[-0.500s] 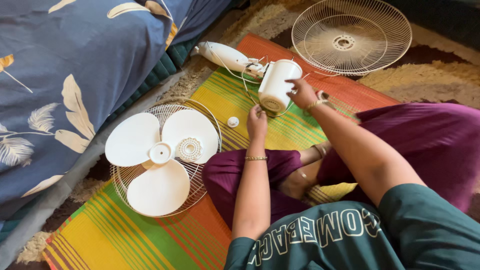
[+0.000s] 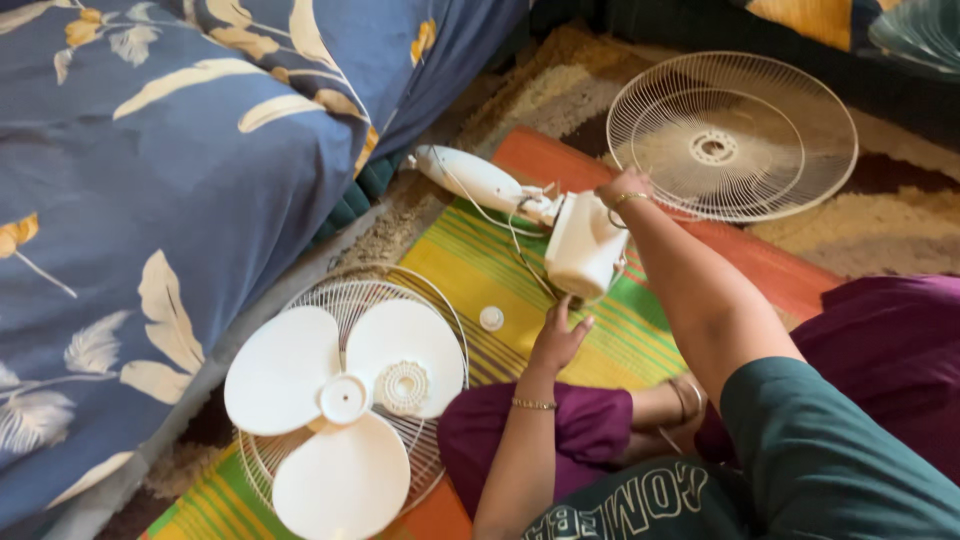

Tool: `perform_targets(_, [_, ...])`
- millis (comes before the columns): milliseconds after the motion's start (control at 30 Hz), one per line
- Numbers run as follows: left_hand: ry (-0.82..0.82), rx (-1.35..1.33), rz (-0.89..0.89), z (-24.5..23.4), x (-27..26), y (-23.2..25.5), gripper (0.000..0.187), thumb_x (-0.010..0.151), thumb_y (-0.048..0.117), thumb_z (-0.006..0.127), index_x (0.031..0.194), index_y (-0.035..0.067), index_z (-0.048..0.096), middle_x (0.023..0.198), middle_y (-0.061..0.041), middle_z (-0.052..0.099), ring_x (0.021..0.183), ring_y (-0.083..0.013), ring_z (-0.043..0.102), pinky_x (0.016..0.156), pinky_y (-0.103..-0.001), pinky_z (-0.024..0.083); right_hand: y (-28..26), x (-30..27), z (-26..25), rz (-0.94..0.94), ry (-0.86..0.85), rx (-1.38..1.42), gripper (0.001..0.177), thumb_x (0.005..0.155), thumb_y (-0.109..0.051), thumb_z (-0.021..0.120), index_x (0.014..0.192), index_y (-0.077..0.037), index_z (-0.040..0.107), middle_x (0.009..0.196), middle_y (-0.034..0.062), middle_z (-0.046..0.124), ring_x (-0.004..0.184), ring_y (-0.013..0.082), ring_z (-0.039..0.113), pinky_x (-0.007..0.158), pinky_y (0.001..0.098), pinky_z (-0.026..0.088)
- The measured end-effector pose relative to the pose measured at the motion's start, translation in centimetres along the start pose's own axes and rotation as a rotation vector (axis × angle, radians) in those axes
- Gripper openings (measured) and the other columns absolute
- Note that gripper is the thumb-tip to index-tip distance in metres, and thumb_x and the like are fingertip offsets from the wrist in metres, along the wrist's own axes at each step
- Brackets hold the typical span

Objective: The person sits on a mat and wipes the metal wire cage of a disassembled electric fan using a red cloth. They clean both the front and back sides of the cage, handling it with both hands.

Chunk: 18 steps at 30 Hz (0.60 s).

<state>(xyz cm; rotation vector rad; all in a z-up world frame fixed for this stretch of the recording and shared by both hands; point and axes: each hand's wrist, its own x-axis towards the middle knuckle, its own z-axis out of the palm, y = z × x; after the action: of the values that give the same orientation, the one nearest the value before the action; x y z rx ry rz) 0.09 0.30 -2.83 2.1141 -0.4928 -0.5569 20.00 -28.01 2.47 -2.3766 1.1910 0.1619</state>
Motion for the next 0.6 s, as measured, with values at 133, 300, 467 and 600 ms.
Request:
perform_targets(133, [0.033,0.182,-0.13,-0.3,1.7,0.0,0.074,0.095,0.046,0.057,0.154,0.009,0.032,0.16,-0.018,0.034,0.132,-0.0404,0.052,0.107,-0.05,0.047,0.2,2.3,-0.3,-0.226,-0.215,0.002,0.074,0.081,-0.051,0.079,0.139,-0.009,0.06,0.136,0.0186,0.064,0.121,0.0313,0.063,0.105,0.0423,0.051])
perform_targets(300, [0.012,0.207,-0.174,-1.0,1.8,0.5,0.067,0.097,0.045,0.057,0.149,0.008,0.038,0.151,-0.022,0.043,0.127,-0.041,0.055,0.102,-0.053,0.049,0.4,3.5,-0.5,-0.234,-0.416,0.09,0.063,0.082,-0.044,0.08,0.132,-0.01,0.064,0.124,0.0157,0.068,0.109,0.0291,0.066,0.094,0.0432,0.054])
perform_targets(467, [-0.037,0.104,-0.271,-3.4,2.8,1.9,0.065,0.097,0.047,0.055,0.148,0.009,0.041,0.139,-0.023,0.055,0.123,-0.0415,0.058,0.1,-0.054,0.049,0.2,4.0,0.5,-0.379,-0.521,-0.203,0.063,0.08,-0.04,0.081,0.132,-0.012,0.062,0.125,0.014,0.068,0.11,0.0278,0.067,0.094,0.0411,0.055])
perform_targets(600, [0.005,0.066,-0.308,-4.5,2.9,2.9,0.053,0.094,0.044,0.057,0.134,0.009,0.057,0.133,-0.02,0.062,0.119,-0.0394,0.061,0.098,-0.052,0.049,0.3,3.7,1.2,-0.556,-0.562,-0.341,0.063,0.078,-0.036,0.082,0.133,-0.013,0.061,0.126,0.0127,0.068,0.11,0.0266,0.068,0.093,0.0394,0.056])
